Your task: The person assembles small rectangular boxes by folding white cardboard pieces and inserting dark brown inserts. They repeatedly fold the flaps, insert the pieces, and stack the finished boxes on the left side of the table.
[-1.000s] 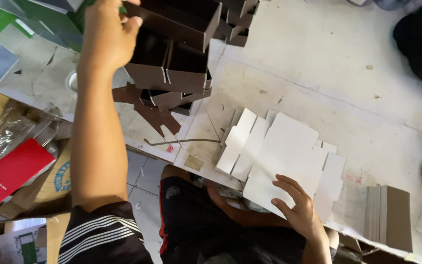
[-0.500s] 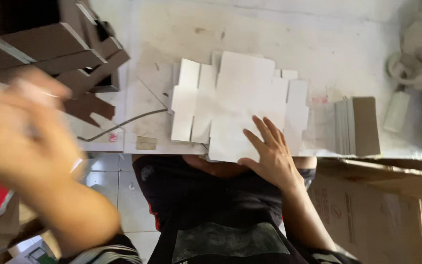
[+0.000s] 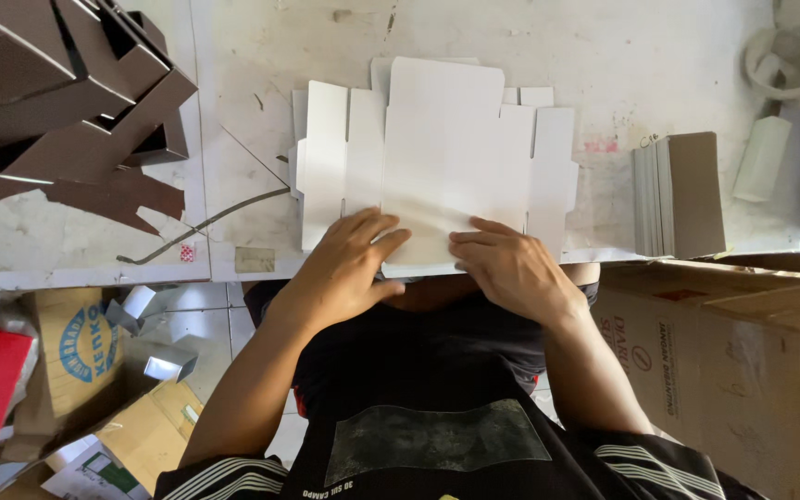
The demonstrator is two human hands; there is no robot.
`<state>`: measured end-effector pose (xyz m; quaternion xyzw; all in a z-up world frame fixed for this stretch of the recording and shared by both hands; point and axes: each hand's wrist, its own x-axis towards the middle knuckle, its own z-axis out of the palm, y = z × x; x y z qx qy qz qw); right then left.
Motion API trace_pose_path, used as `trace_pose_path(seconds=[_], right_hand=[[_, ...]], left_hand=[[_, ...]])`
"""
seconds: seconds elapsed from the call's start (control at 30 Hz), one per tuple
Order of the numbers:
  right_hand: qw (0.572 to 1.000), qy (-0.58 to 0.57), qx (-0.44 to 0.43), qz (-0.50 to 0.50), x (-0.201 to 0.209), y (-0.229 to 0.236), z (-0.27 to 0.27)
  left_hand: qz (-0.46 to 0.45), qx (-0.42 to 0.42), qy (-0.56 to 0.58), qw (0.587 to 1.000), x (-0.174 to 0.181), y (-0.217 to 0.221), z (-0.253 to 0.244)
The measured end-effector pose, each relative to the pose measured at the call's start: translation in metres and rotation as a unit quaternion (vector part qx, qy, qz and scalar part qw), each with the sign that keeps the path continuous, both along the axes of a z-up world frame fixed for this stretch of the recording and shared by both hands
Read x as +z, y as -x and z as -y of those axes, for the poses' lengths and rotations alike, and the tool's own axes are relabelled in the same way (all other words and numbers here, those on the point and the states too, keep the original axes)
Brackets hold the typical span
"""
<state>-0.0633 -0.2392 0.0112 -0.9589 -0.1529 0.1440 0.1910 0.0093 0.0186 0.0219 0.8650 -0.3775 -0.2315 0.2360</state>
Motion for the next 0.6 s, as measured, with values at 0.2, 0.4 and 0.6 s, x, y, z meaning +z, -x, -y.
trace_pose_path(seconds=[0.2, 0.4, 0.6], right_hand=[[0.994, -0.045, -0.065, 0.078, -0.011, -0.004, 0.000], [0.996, -0.070, -0.062, -0.010, 0.020, -0.016, 0.002], [0.985, -0.050, -0.165, 0.007, -0.015, -0.021, 0.018]], left_hand=[[0.035, 0.015, 0.040, 0.998, -0.021, 0.003, 0.005], [0.024, 0.034, 0.001, 0.999, -0.028, -0.002, 0.011], [0.080, 0.128, 0.023, 0.988, -0.053, -0.010, 0.022]])
